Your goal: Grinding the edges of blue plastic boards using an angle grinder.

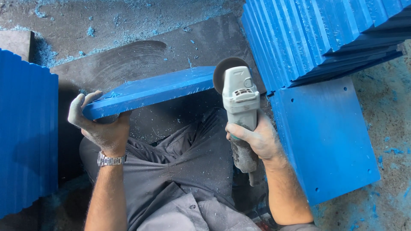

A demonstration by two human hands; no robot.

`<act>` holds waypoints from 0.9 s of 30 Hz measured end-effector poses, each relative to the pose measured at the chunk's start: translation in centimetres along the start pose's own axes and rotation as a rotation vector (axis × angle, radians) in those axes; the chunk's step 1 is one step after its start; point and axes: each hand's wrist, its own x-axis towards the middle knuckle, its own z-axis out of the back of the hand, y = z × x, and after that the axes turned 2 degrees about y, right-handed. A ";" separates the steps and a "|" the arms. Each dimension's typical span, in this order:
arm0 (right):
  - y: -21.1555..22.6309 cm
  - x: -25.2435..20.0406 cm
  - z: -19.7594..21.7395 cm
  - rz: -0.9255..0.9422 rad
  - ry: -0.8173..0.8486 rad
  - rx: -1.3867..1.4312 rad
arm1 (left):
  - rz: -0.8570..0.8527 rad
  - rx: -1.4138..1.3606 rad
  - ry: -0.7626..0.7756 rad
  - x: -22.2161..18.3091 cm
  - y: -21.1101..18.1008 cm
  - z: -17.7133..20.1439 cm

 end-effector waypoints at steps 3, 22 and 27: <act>0.1 -0.2 -0.3 0.010 -0.025 0.140 | -0.037 0.073 -0.041 0.9 -1.2 0.4; 0.7 0.3 -3.4 -0.040 0.104 0.050 | 0.088 -0.185 0.014 0.2 -0.2 0.3; -0.1 -0.8 2.3 -0.061 -0.085 0.259 | 0.059 -0.190 -0.012 1.1 -0.8 0.2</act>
